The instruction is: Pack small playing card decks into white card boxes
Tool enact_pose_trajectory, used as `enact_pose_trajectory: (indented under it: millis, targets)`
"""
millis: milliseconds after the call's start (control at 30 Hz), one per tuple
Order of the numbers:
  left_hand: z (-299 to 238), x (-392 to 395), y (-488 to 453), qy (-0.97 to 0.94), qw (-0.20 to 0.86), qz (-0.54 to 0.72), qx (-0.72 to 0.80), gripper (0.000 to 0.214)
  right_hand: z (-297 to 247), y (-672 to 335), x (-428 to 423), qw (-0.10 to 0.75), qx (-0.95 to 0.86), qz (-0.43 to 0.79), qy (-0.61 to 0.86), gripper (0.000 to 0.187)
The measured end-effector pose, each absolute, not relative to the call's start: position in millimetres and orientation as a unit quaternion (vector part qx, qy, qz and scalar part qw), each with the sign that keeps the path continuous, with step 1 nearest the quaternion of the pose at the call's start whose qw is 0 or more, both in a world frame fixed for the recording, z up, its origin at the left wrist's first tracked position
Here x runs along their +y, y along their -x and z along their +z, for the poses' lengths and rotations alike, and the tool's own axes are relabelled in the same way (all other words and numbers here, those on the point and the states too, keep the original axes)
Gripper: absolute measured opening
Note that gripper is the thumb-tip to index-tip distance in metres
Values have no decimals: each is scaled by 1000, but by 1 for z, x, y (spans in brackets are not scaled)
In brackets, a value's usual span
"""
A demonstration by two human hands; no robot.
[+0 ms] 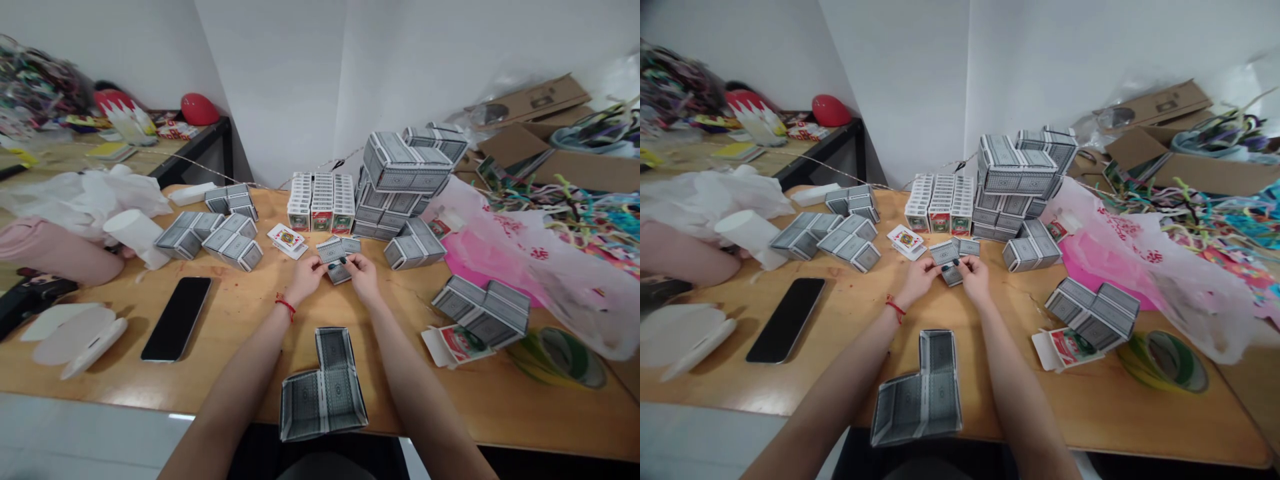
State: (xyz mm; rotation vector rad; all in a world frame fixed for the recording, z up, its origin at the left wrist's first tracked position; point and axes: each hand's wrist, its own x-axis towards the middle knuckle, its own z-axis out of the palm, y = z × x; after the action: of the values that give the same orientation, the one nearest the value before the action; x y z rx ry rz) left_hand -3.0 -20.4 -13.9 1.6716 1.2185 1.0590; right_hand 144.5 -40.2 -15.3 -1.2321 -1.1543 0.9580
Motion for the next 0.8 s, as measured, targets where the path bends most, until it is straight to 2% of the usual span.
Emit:
enact_pose_trajectory:
  millis: [133,200,300,400,467,567,800]
  targets:
    - [-9,-24,5,-653,393,445,470,27,-12,-145,-40,588,-453,430,515,26]
    - [-5,-24,10,-662,325,466,489,27,-11,-145,-39,602,-424,435,519,27]
    - [-1,-20,21,-707,162,458,514,18,-9,-147,-38,610,-388,450,525,29]
    - [-3,-14,29,-735,85,412,532,34,-10,-148,-37,613,-369,465,522,29]
    - [-6,-9,31,-736,58,376,560,44,-11,-148,-37,610,-367,471,521,30]
    - [-9,-5,33,-713,41,339,613,47,-12,-147,-36,605,-371,470,525,31]
    - [-7,-5,36,-706,19,317,633,32,-14,-148,-36,608,-370,471,521,30]
